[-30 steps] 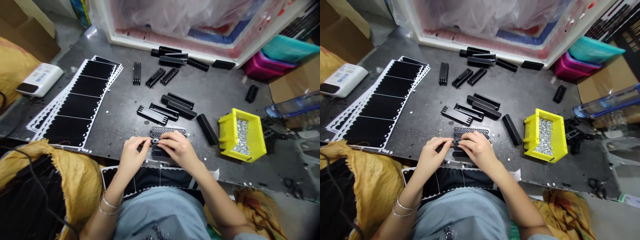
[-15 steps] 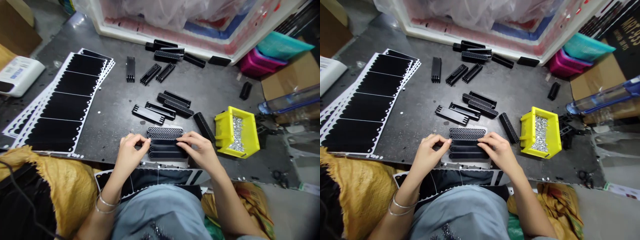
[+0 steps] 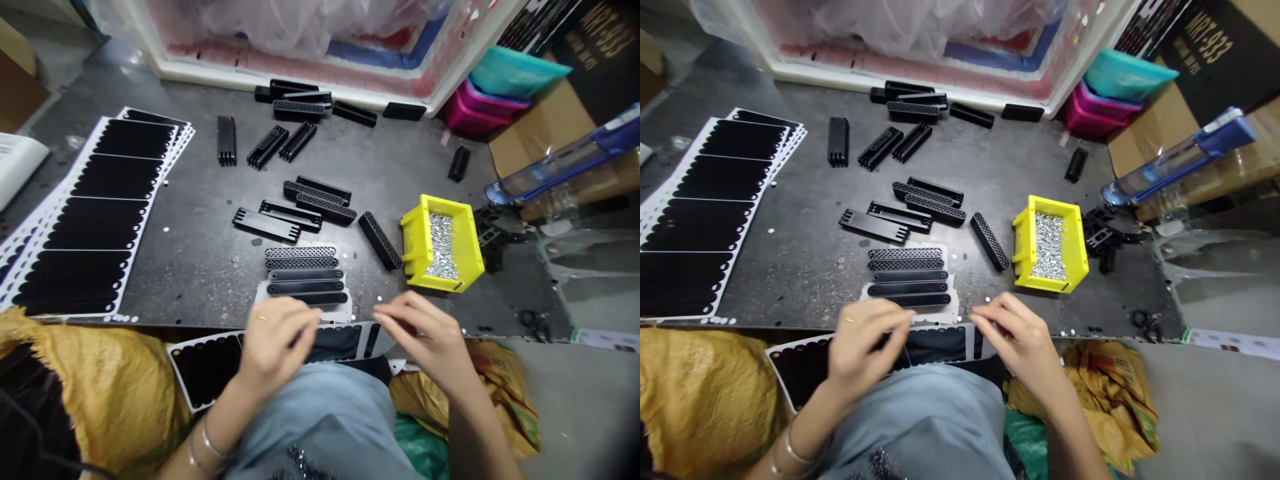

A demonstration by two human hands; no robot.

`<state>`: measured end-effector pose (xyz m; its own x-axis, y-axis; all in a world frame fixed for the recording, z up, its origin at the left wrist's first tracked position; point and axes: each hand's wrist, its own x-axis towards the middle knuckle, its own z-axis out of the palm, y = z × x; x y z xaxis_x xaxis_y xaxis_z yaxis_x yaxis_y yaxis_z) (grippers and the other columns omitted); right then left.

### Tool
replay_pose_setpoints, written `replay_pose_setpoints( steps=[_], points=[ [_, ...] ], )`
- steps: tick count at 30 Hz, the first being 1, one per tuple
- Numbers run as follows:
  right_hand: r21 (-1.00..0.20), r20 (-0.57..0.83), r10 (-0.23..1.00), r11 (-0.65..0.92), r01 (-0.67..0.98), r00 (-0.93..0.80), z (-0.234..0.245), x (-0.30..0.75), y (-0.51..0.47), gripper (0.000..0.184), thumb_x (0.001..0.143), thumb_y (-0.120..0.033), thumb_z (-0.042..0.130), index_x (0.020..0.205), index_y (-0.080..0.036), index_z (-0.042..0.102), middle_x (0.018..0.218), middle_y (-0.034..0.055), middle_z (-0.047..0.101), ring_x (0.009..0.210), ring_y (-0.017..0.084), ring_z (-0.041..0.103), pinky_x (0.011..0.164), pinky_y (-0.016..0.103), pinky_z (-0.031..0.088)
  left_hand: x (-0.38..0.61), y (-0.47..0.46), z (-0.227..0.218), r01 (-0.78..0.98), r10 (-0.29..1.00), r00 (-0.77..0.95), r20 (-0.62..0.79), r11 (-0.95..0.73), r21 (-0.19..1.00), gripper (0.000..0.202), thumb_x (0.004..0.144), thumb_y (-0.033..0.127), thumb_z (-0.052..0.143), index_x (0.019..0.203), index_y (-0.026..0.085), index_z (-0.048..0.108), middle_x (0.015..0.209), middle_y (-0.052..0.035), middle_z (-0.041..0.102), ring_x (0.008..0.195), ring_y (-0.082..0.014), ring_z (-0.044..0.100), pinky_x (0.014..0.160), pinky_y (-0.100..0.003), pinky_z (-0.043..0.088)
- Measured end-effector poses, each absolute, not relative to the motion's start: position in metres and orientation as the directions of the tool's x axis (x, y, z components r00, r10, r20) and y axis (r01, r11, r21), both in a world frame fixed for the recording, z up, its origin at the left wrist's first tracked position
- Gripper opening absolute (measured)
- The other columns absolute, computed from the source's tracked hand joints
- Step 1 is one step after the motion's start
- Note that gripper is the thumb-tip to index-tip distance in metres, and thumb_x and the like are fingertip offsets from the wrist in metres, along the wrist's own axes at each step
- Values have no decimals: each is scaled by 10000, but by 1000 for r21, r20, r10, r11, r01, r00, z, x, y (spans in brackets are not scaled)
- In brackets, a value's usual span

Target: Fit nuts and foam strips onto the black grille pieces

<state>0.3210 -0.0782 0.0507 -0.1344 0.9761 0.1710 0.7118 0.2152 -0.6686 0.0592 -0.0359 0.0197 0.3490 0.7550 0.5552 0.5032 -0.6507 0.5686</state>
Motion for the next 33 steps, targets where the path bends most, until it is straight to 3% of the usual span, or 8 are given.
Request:
replay_pose_setpoints(
  steps=[4,13,18,21,23,27,30,33],
  points=[
    [-673,124,983,184,716,-136,22,337,-121,317,995,-230,646,1308,-260,687,1039,75,626,880,180,671,780,315,593,101,-63,-5,264,601,644,473,-755,600,332,1021,176,567,1351,181,608,1197,-99,750,1142,-212,693,983,-375,579],
    [-722,179,981,184,667,-76,1,340,-126,319,977,-213,644,1281,-289,705,1123,105,643,969,231,692,851,391,615,108,-65,-27,270,611,657,442,-738,619,345,1046,118,485,1369,164,596,1258,-111,736,1168,-216,695,993,-383,605],
    [-948,-17,978,51,315,-209,34,365,-139,88,953,-272,695,870,-272,723,1027,78,656,987,256,726,874,425,629,114,-70,-32,253,639,615,462,-715,652,384,1047,98,445,1391,187,592,1218,-105,750,1148,-211,704,992,-383,605],
    [-999,43,997,43,-3,-68,57,363,-126,61,1000,-379,621,1005,-325,648,1016,43,617,710,183,710,666,385,652,116,-73,-26,249,644,598,477,-715,653,352,1038,110,474,1360,163,606,1242,-114,742,1164,-214,696,997,-368,601],
    [-991,114,993,113,72,14,65,341,-99,166,973,-358,671,1135,-355,633,1043,37,587,647,146,648,567,323,609,108,-71,-13,205,614,587,528,-744,636,293,1016,116,528,1280,165,646,1202,-101,756,1147,-208,701,984,-347,602],
    [-746,329,935,341,572,-129,56,266,-25,325,997,-215,619,1306,-303,674,1092,88,637,978,218,670,868,390,598,67,-47,19,334,734,380,563,-676,657,126,982,166,609,1037,233,700,935,-20,785,894,-178,733,880,-349,592],
    [-641,381,866,500,582,-324,37,225,15,308,1022,-204,588,1308,-264,684,1110,90,709,1028,227,682,923,404,582,30,-14,24,608,941,35,337,-287,740,137,1007,268,591,991,247,725,964,-36,789,939,-217,708,919,-411,533],
    [-597,383,826,563,572,-413,23,212,34,153,1010,-230,626,1080,-224,762,1058,80,741,957,222,680,855,391,578,9,14,15,648,990,10,144,-116,753,201,1011,347,576,1028,258,756,1002,-34,802,1011,-245,685,964,-436,480]
  ],
)
